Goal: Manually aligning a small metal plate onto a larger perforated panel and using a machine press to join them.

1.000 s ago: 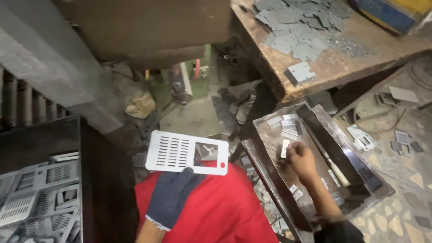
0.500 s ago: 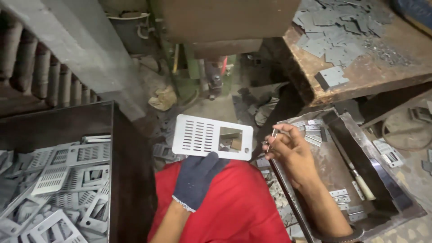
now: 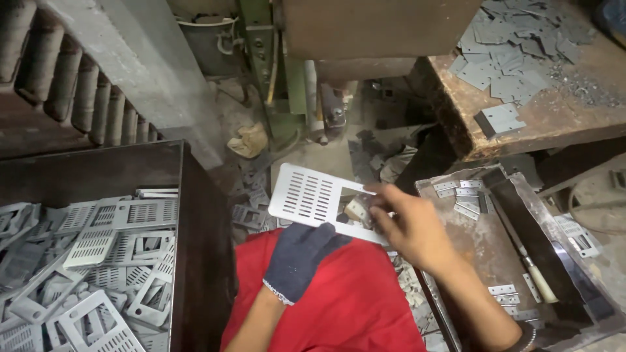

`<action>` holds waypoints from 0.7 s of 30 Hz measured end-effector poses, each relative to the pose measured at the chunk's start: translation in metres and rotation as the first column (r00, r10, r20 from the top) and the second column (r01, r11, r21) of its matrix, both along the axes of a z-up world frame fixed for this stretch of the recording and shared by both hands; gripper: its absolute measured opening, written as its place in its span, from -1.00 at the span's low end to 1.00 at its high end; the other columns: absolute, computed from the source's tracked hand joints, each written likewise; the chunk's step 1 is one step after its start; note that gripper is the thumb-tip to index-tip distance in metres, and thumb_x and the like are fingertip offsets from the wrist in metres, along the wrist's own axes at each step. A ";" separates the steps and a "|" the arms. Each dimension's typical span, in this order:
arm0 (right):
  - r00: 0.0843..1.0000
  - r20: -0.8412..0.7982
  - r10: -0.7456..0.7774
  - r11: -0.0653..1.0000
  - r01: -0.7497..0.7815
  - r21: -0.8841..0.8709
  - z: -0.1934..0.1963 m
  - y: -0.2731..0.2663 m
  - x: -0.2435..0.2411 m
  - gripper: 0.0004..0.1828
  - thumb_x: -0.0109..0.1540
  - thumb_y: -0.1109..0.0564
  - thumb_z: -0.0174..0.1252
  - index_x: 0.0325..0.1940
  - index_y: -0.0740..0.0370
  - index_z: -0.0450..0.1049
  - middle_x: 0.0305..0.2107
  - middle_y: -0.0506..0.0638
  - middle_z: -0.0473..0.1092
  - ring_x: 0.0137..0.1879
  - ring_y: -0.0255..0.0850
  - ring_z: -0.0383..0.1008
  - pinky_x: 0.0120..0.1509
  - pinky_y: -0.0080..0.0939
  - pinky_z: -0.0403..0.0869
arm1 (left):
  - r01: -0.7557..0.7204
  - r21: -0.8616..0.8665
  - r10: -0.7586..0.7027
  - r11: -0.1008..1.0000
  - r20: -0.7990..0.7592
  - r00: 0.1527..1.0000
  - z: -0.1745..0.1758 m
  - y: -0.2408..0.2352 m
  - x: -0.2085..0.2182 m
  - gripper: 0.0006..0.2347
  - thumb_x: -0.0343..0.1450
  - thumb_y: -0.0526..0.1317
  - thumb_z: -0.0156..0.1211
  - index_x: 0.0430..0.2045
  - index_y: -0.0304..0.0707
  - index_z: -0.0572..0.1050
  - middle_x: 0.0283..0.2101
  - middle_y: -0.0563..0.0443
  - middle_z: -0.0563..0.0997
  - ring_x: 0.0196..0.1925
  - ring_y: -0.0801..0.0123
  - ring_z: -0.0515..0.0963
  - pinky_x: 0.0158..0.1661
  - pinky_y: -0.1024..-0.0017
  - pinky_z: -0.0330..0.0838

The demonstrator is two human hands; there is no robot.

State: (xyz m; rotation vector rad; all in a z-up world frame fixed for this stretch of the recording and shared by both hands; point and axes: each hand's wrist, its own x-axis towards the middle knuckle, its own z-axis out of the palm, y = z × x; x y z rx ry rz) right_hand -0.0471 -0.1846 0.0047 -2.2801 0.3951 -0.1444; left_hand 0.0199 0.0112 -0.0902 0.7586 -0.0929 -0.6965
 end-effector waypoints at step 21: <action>0.966 0.103 0.238 0.962 -0.249 0.111 0.005 0.010 -0.007 -0.58 0.22 0.26 0.16 0.18 0.15 0.43 -0.14 0.06 0.63 -0.02 -0.20 0.69 0.03 -0.21 0.62 | 0.005 0.110 -0.006 0.994 0.010 1.000 0.003 0.002 0.007 -0.82 0.44 -0.38 0.14 -0.14 -0.51 0.51 -0.11 -0.10 0.60 -0.11 0.24 0.64 -0.01 0.20 0.65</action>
